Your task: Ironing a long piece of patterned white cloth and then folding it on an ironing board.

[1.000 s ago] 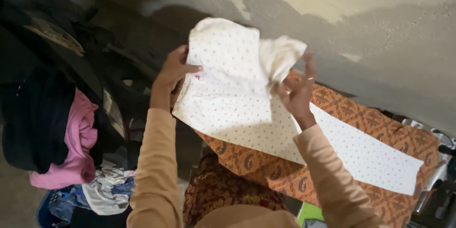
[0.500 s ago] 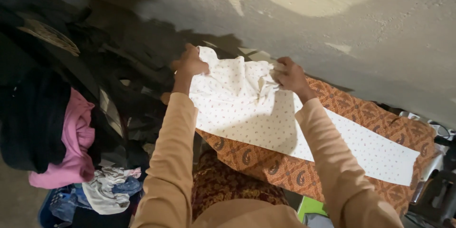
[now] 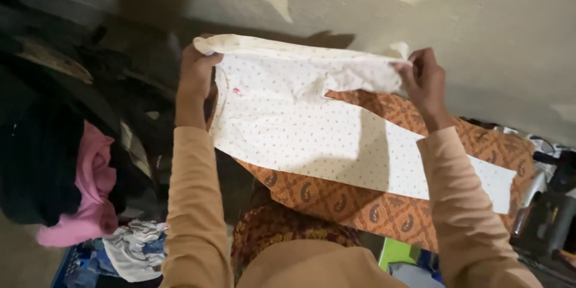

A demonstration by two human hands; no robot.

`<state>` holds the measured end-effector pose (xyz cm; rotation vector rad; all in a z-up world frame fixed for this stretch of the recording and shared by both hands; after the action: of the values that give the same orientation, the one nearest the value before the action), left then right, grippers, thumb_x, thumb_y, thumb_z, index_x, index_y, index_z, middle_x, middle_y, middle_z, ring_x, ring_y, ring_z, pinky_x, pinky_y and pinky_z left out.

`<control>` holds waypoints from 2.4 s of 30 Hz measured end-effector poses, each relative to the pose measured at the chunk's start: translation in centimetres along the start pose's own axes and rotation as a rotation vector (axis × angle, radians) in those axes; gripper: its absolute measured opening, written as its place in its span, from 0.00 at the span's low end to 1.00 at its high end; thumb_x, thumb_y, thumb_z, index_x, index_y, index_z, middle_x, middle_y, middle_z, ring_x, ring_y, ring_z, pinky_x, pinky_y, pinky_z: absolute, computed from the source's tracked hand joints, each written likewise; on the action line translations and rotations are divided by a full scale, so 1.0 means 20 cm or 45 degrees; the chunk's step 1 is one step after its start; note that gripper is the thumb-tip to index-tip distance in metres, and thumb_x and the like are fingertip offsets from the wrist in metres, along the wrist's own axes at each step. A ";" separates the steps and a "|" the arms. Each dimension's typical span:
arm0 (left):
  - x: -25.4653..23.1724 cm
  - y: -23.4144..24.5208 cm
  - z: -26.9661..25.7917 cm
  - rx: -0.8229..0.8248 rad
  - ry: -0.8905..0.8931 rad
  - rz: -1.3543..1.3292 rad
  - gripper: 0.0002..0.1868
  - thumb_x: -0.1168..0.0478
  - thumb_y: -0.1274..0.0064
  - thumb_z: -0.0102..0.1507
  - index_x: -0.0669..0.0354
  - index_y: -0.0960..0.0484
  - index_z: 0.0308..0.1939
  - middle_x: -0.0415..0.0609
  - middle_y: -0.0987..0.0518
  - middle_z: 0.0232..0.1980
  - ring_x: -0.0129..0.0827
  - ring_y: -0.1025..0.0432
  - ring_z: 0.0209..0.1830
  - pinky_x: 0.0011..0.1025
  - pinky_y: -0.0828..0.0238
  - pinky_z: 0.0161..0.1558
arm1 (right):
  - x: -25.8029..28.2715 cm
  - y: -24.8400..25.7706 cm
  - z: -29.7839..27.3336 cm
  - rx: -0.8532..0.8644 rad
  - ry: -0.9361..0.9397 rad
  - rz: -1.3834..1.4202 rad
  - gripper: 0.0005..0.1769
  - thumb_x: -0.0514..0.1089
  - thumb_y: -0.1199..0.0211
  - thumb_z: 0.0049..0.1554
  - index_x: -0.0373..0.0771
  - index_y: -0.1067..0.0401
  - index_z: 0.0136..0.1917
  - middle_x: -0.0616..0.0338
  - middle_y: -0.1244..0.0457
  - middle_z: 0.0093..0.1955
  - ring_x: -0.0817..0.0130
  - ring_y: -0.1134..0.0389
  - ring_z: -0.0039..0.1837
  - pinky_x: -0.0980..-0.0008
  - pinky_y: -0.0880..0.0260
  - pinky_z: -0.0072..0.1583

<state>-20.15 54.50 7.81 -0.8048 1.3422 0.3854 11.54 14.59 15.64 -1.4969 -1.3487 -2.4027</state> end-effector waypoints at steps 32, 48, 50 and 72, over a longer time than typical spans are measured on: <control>0.27 0.20 -0.53 0.241 -0.149 1.800 0.22 0.73 0.43 0.45 0.41 0.13 0.38 0.51 0.24 0.51 0.53 0.32 0.57 0.46 0.33 0.57 | -0.16 -0.17 -0.97 0.167 0.189 -0.601 0.24 0.47 0.34 0.51 0.39 0.24 0.61 0.46 0.32 0.60 0.50 0.35 0.61 0.50 0.34 0.64; 0.35 -0.16 -0.63 0.006 -0.047 1.743 0.24 0.53 0.41 0.64 0.54 0.23 0.62 0.61 0.40 0.75 0.58 0.45 0.72 0.56 0.46 0.65 | -0.19 -0.80 -0.58 0.585 -0.383 -0.306 0.27 0.61 0.44 0.63 0.37 0.20 0.38 0.55 0.32 0.30 0.66 0.33 0.29 0.63 0.31 0.39; 0.36 -0.12 -0.60 -0.153 -0.040 1.743 0.27 0.52 0.41 0.64 0.59 0.25 0.63 0.63 0.39 0.73 0.60 0.44 0.70 0.56 0.45 0.64 | -0.15 -0.80 -0.57 0.522 -0.585 -0.097 0.26 0.60 0.42 0.62 0.36 0.21 0.41 0.55 0.31 0.32 0.67 0.33 0.32 0.63 0.31 0.39; 0.43 0.07 -0.37 -0.529 0.308 1.640 0.30 0.43 0.36 0.57 0.66 0.22 0.47 0.62 0.21 0.50 0.59 0.28 0.53 0.59 0.33 0.51 | 0.04 -0.85 -0.33 0.330 -0.887 0.744 0.08 0.41 0.32 0.58 0.34 0.26 0.41 0.64 0.39 0.30 0.74 0.42 0.31 0.69 0.46 0.33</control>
<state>-24.45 48.52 -0.91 -0.1952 1.9219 1.6483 -0.74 21.38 3.91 -2.3277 -1.0005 -1.3558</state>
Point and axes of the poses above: each hand's wrist, its own z-axis towards the middle knuckle, its own y-axis out of the back of the hand, x = y × z, the point moved 3 cm from there along z, towards the middle knuckle
